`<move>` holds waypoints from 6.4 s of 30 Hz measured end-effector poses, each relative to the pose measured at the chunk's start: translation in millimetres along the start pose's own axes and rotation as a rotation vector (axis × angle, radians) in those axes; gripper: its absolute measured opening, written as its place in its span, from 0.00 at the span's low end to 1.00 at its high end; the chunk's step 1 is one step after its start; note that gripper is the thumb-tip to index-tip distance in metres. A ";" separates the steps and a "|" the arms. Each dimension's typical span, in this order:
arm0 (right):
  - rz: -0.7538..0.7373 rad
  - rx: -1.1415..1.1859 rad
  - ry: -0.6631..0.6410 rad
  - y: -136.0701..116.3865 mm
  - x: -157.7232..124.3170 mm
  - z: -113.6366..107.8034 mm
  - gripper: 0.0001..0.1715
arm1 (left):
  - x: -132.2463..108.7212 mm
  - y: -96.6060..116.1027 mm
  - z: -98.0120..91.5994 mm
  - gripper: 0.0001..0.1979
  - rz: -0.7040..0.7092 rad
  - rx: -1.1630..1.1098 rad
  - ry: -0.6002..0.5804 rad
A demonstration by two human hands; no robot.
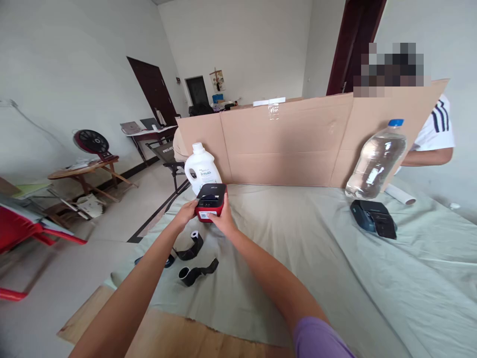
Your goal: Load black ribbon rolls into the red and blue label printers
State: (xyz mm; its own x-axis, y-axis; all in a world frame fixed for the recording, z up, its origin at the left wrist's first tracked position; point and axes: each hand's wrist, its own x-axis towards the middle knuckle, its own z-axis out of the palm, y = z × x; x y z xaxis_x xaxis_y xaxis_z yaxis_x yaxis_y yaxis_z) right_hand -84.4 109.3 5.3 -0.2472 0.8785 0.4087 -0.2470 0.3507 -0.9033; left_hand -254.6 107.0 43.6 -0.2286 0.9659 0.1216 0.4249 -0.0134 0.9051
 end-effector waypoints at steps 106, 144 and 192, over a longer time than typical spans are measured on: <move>0.138 -1.035 0.200 -133.9 -100.1 -238.1 0.21 | -180.8 53.3 202.8 0.18 0.598 -0.250 -0.149; 0.522 -1.506 -0.566 -153.2 -52.6 -207.5 0.17 | -178.5 53.2 204.4 0.16 0.626 -0.198 -0.116; -0.062 -1.299 -0.205 -198.3 -106.8 -107.2 0.07 | -167.6 81.6 147.3 0.22 0.399 -0.616 -0.040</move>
State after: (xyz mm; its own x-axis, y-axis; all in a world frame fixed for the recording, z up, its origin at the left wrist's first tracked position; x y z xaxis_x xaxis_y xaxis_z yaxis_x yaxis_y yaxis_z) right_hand 91.4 -19.3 126.8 -0.4329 0.8255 0.3622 0.7836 0.5432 -0.3015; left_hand -52.6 -17.9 37.0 -0.1223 0.8659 0.4850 -0.1026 -0.4971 0.8616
